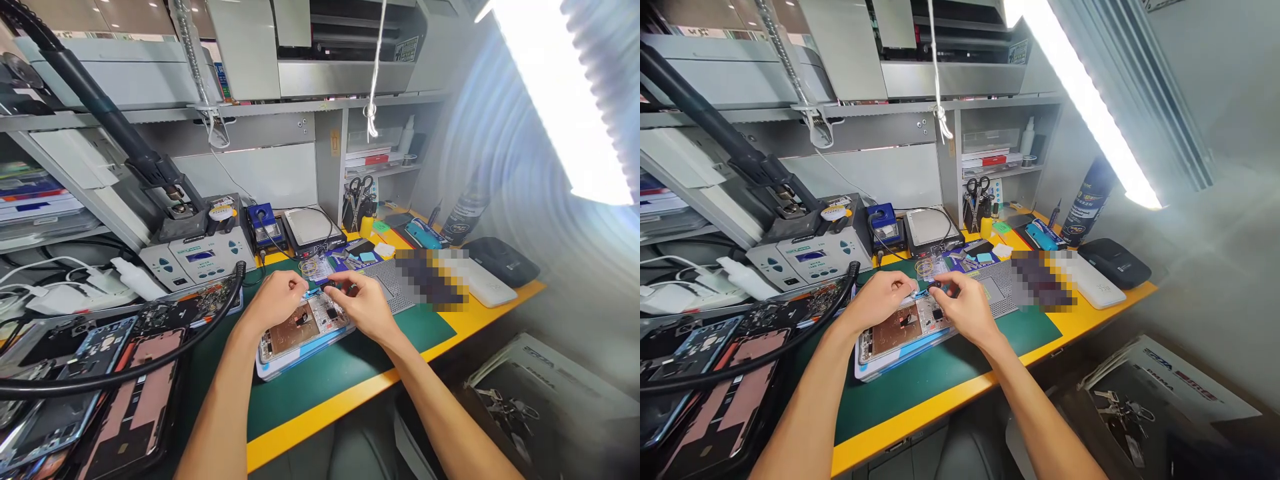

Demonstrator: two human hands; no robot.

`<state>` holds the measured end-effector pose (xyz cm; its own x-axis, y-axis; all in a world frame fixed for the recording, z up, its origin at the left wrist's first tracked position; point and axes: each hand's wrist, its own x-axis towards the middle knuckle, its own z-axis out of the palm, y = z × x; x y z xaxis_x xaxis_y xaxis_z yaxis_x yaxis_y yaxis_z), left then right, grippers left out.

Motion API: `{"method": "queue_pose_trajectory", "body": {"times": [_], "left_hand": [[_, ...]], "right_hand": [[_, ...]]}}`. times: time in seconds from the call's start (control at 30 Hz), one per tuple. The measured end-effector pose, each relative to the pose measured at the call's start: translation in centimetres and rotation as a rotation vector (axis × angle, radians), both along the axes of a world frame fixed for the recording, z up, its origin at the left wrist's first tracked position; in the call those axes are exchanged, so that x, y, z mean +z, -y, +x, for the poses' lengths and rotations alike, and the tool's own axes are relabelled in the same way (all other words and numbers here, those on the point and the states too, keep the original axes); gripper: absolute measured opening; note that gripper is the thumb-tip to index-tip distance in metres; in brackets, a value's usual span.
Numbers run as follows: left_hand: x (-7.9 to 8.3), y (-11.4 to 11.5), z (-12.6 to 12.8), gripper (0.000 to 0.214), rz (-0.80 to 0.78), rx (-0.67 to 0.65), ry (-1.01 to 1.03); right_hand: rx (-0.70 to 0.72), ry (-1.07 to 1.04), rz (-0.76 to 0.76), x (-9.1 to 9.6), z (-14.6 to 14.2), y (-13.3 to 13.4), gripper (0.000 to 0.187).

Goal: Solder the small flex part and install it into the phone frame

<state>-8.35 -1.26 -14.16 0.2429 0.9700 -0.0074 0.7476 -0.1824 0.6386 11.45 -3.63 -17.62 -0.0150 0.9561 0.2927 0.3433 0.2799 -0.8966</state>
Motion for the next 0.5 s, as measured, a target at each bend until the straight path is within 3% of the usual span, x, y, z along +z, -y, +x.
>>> {"method": "queue_pose_trajectory", "body": {"times": [0.5], "left_hand": [[-0.5,-0.3,-0.3,0.029,0.008,-0.011,0.016]], "right_hand": [[-0.033,-0.025,-0.02,-0.1,1.0,0.2,0.027]]}}
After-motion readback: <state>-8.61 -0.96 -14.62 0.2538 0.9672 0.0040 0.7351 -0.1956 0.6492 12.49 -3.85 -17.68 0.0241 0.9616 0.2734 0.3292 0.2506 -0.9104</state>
